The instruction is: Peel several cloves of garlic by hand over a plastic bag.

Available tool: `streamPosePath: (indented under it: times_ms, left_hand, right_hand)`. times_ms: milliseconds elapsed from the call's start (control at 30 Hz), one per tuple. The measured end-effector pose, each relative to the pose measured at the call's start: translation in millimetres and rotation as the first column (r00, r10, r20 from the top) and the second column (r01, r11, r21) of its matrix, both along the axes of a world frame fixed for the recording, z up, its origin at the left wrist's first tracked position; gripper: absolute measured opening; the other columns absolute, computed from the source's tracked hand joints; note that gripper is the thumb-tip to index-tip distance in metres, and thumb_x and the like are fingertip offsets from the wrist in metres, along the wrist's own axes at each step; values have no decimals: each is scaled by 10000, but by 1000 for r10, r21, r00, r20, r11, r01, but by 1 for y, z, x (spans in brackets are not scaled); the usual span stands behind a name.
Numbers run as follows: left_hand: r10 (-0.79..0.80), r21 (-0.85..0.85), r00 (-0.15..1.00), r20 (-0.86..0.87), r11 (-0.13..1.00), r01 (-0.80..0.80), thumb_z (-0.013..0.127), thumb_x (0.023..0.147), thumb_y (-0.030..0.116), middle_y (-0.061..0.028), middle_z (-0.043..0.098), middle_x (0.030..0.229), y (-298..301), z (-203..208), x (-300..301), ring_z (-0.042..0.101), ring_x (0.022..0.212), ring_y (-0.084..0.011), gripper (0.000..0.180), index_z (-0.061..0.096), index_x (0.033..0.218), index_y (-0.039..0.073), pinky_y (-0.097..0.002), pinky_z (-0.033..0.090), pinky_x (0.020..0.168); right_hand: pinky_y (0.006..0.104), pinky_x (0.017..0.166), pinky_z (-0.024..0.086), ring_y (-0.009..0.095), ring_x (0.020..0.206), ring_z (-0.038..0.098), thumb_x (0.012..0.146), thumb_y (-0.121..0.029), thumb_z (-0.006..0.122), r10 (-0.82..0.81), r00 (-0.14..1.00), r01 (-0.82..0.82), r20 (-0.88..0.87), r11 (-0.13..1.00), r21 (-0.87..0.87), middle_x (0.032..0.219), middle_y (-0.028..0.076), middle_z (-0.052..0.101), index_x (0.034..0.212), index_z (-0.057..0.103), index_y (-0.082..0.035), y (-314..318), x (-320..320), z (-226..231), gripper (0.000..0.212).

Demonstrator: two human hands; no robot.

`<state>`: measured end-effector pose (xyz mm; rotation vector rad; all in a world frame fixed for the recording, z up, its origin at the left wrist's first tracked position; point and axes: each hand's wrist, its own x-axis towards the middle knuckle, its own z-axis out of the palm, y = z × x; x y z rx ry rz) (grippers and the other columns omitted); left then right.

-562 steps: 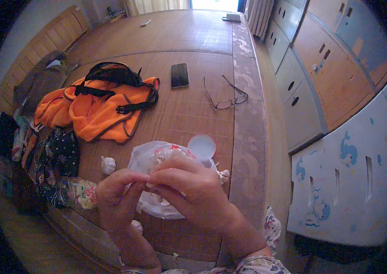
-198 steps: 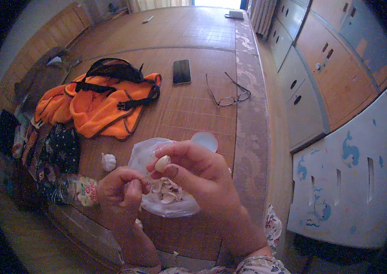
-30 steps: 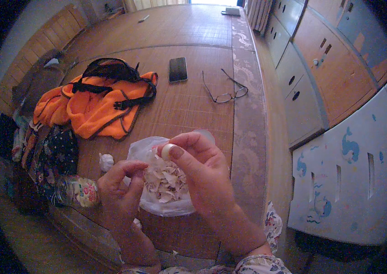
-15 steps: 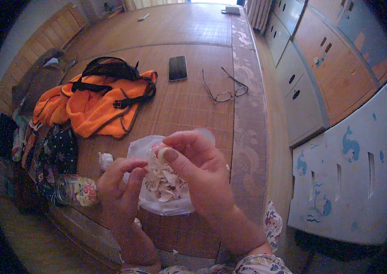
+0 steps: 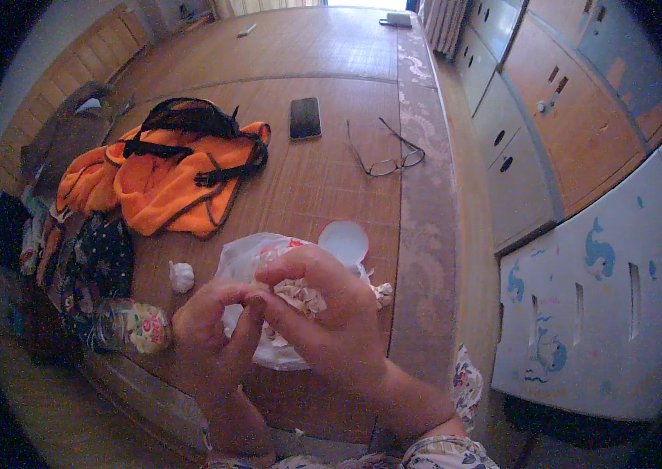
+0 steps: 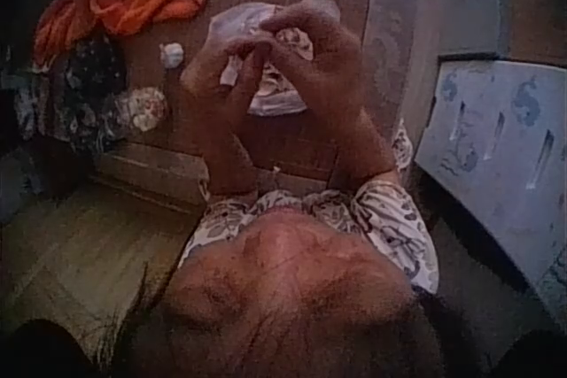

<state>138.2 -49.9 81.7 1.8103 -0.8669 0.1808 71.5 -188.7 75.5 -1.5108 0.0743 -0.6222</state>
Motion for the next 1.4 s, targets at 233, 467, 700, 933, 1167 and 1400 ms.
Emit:
streamPosePath:
  times_ms: [233,467,700,933,1167,1400]
  left_hand:
    - [-28,67,996,81,997,23,689,867,50,-113,695,830,4,-2,3,681,751,-209,60,678,916,18,-311,521,684]
    - [10,-17,998,62,1000,-9,751,731,0,-103,697,775,4,-8,3,679,703,-248,157,715,877,46,-329,517,653]
    - [58,-105,998,37,993,-53,759,694,41,-84,662,690,4,-9,3,637,621,-209,108,710,790,41,-312,486,586]
    - [68,-114,997,40,992,-63,681,650,18,-61,602,628,4,-8,2,574,575,-194,110,703,751,54,-311,437,540]
    - [63,-153,998,21,987,-59,623,623,-11,-77,616,650,7,-9,2,586,590,-212,155,695,748,44,-309,454,561]
    - [67,-159,998,-10,985,-68,615,625,-21,-78,633,667,7,-3,2,607,606,-214,139,677,738,32,-314,475,581]
  right_hand:
    - [360,796,523,271,858,669,762,-41,780,-159,981,181,108,952,-245,904,116,668,896,649,-14,4,2,3,189]
    - [304,801,521,192,891,658,763,-24,811,-166,977,206,133,894,-398,929,99,669,927,647,-9,3,-1,6,233]
    - [312,751,525,201,845,665,760,-17,801,-133,984,173,120,884,-434,896,99,667,920,641,-20,5,-1,6,226]
    - [385,679,488,301,756,628,746,-87,798,-80,992,111,101,928,-357,831,111,627,909,629,-34,7,-1,7,240]
    - [309,827,519,175,913,669,815,-45,765,15,999,-1,39,947,-321,961,86,689,1004,648,-13,4,-2,6,225]
    - [287,749,508,138,849,630,893,-87,696,143,984,-133,-107,986,101,912,63,649,1006,625,-3,4,-3,7,158]
